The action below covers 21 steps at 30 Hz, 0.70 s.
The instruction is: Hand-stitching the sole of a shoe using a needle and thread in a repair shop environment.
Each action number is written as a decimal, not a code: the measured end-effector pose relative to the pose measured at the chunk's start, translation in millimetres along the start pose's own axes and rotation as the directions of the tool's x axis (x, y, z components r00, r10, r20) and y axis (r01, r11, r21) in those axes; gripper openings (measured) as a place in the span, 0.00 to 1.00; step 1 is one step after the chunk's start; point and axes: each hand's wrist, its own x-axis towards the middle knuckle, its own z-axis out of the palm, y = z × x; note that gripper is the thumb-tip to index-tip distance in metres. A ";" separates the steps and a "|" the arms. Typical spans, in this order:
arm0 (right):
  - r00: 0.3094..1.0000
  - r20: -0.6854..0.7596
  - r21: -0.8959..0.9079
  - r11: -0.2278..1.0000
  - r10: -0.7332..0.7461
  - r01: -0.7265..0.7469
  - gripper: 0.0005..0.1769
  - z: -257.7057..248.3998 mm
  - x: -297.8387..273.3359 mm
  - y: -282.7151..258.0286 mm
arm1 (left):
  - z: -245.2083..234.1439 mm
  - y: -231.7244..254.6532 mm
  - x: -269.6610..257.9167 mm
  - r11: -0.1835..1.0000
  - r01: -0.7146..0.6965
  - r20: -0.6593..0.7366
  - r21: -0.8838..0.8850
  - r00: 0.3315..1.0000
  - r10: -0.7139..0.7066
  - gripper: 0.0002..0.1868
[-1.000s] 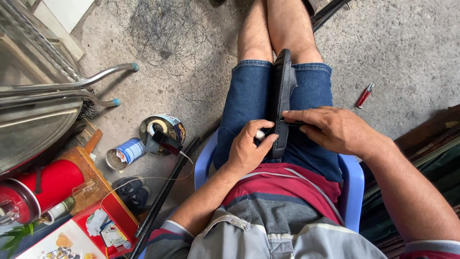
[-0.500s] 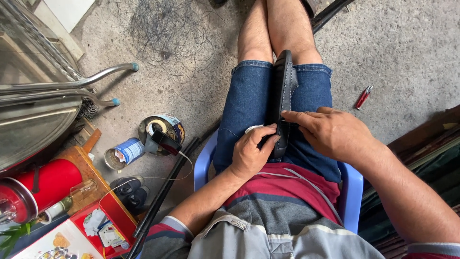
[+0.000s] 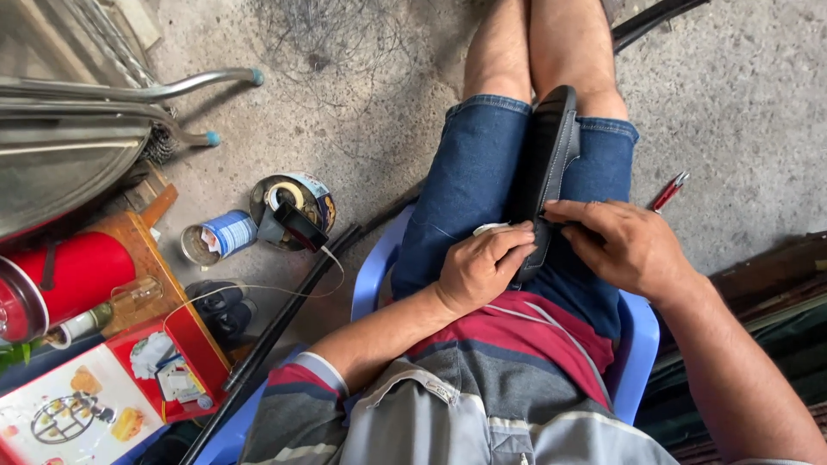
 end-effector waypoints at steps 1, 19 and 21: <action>1.000 -0.010 -0.029 0.999 -0.014 0.014 0.18 0.1 1.1 -0.4 | 0.5 -1.4 -0.5 1.000 -0.014 0.008 0.015 1.000 0.014 0.11; 0.991 0.004 -0.053 0.989 0.136 -0.136 0.19 -1.2 5.0 -10.3 | -4.1 5.3 -2.4 0.999 0.028 0.007 -0.017 1.000 -0.028 0.08; 0.987 0.004 -0.028 0.987 0.159 -0.159 0.19 -0.4 2.9 -16.5 | -12.9 2.8 -8.3 0.994 0.105 0.043 -0.030 0.994 -0.103 0.07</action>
